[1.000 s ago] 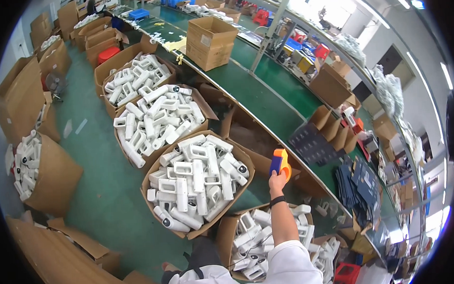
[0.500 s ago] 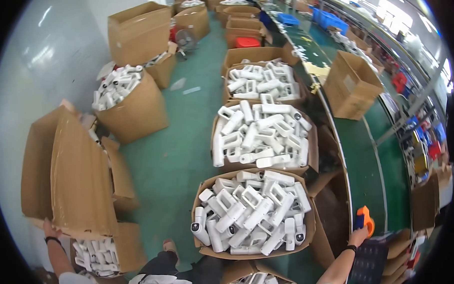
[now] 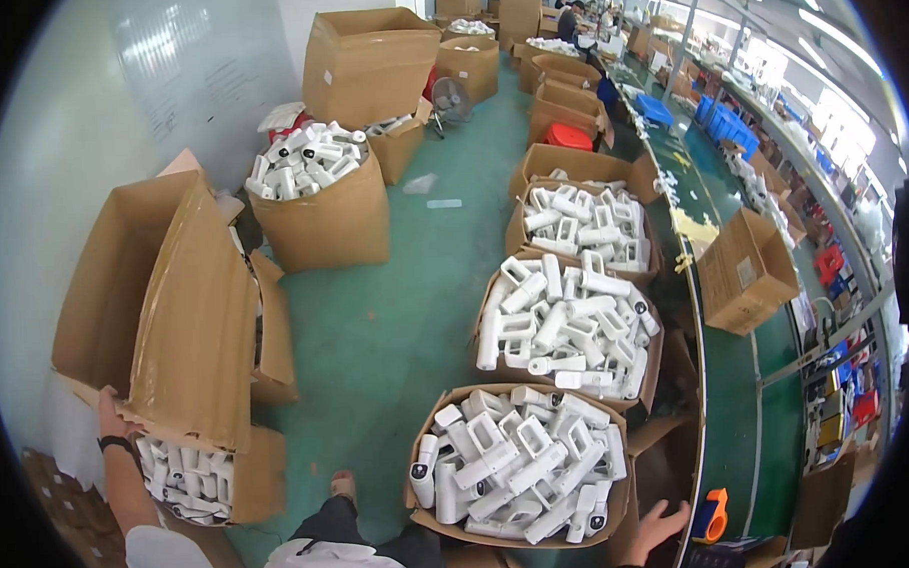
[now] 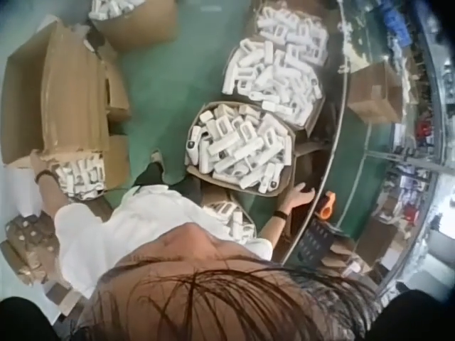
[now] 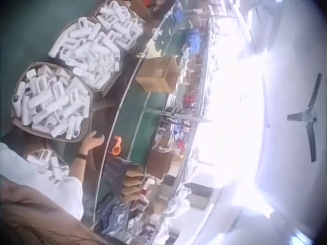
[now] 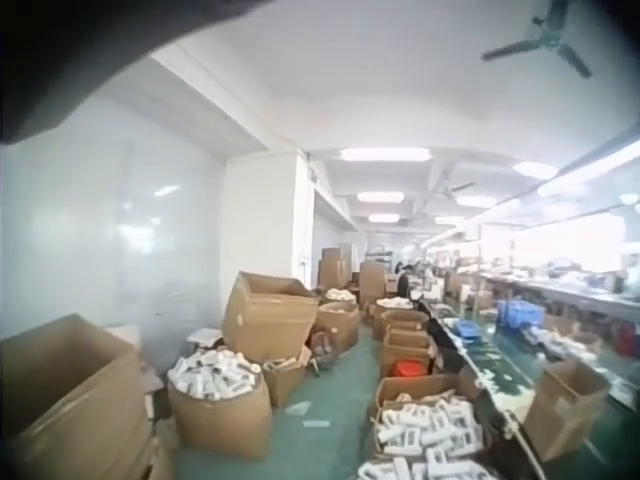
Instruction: The person picks up a cardboard box and a tape dispenser, then folds the bottom flaps of the box. They apply tape across the bottom seam using the dispenser and set the box down before picking up another cardboard box.
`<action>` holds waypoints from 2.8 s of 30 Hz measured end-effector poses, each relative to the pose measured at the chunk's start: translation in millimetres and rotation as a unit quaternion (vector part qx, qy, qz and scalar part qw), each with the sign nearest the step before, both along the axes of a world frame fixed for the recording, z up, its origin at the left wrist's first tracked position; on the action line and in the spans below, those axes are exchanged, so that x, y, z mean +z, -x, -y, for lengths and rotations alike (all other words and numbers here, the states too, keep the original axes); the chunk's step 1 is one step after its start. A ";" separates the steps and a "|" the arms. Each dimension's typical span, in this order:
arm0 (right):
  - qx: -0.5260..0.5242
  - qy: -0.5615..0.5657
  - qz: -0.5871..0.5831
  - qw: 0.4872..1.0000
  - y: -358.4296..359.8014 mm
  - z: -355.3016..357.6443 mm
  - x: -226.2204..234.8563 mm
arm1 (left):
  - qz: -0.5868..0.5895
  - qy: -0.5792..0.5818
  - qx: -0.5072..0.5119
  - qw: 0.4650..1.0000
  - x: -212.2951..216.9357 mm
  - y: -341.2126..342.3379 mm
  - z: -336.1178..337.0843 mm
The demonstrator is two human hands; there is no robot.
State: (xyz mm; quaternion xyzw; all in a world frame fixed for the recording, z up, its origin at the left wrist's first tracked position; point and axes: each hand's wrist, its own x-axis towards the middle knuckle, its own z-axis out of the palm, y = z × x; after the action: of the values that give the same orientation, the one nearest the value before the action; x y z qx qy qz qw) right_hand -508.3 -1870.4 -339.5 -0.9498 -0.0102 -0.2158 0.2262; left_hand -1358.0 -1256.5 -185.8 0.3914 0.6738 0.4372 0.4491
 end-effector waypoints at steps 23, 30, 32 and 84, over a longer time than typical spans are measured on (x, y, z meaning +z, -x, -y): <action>0.617 -0.229 -0.604 0.450 538.3 -769.9 122.3 | 0.154 -0.053 0.195 0.967 80.6 -33.6 -11.9; 0.550 -0.175 -0.680 0.452 539.7 -800.6 216.3 | 0.137 -0.159 0.209 0.955 104.6 -76.8 -27.6; 0.557 -0.217 -0.683 0.421 517.2 -794.9 206.4 | 0.123 -0.153 0.202 0.959 105.7 -77.4 -34.8; 0.166 -0.419 -0.001 0.893 -725.6 -1162.3 313.6 | 0.267 0.152 -0.703 0.642 43.6 -1411.1 -816.9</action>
State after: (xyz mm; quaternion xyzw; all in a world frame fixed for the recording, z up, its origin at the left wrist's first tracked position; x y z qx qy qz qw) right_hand 217.3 -708.1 -25.9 -0.7517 -0.0759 -0.1588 0.6356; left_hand 53.0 -439.6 -142.2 0.5395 0.1041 -0.0329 0.8349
